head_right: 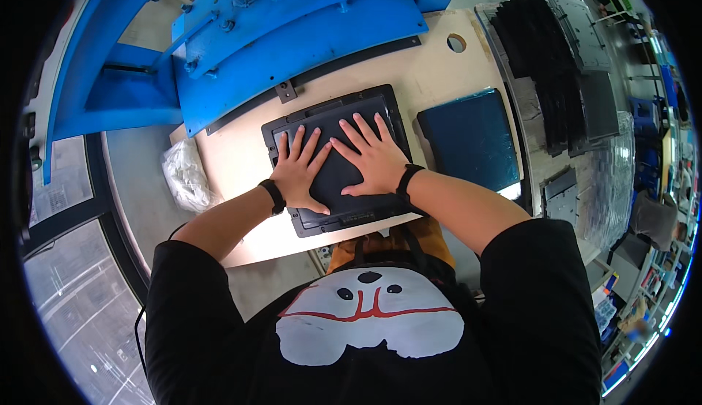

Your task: Manually assembling and preparing electronic plastic casing components using various industrial presses.

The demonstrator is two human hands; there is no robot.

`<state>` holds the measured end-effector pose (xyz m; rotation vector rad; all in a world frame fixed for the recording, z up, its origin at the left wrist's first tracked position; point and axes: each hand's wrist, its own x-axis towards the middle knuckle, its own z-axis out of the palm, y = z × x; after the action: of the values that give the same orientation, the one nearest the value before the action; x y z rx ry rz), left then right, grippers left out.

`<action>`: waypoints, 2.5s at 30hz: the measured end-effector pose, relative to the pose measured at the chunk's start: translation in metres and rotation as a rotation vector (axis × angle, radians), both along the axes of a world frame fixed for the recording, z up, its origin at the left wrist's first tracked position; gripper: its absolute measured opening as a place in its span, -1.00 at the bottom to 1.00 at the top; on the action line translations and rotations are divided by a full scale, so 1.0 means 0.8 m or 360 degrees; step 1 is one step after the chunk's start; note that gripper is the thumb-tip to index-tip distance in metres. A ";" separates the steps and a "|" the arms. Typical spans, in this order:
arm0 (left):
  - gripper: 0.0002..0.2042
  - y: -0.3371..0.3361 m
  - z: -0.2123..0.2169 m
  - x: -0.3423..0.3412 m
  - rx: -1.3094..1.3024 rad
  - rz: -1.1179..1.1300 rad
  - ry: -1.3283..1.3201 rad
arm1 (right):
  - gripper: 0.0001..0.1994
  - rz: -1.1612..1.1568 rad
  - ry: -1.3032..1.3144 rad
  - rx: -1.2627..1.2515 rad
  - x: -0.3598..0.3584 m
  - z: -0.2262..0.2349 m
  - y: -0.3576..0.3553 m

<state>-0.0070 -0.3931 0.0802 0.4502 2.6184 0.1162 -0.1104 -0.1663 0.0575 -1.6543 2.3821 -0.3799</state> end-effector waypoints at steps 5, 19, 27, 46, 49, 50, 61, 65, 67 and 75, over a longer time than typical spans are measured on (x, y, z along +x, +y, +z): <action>0.32 -0.004 -0.014 0.005 0.0116 0.0017 0.0081 | -0.03 0.0006 -0.0067 0.0041 0.000 -0.001 -0.001; 0.35 0.002 -0.008 0.011 0.0019 0.0002 0.0176 | -0.01 -0.0024 0.0046 0.0022 0.008 0.001 0.000; 0.02 0.025 0.040 0.051 -0.0121 0.0581 0.0439 | -0.03 0.0007 0.0313 0.0091 0.023 0.012 -0.008; -0.58 0.149 -0.303 0.724 0.0412 0.2248 -0.0776 | -0.52 0.0314 0.0194 0.0040 0.117 0.038 0.014; -0.62 0.142 -0.301 0.695 0.0953 0.2864 -0.0716 | -0.65 0.0450 0.0339 -0.0110 0.127 0.027 0.019; -0.63 0.141 -0.306 0.695 0.0978 0.2839 -0.0497 | -0.71 0.0486 0.0369 -0.0137 0.130 0.025 0.016; -0.78 0.083 -0.281 0.563 0.1959 0.3196 -0.0164 | -0.91 -0.0153 0.0447 -0.0711 0.137 0.178 -0.002; -0.76 0.078 -0.288 0.567 0.1907 0.3174 -0.0106 | -0.95 -0.0605 -0.0334 -0.1177 0.146 0.255 -0.020; -0.75 0.077 -0.288 0.577 0.1900 0.3181 -0.0099 | -0.93 -0.0839 -0.0994 -0.1222 0.158 0.276 -0.020; -0.80 0.104 -0.317 0.666 0.1619 0.3375 -0.0384 | -0.91 -0.1427 -0.2558 -0.0976 0.279 0.134 -0.142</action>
<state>0.5260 -0.3098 -0.1736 -1.9148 1.3740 1.8258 0.1126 -0.2803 0.1650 0.1274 1.4161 -1.7799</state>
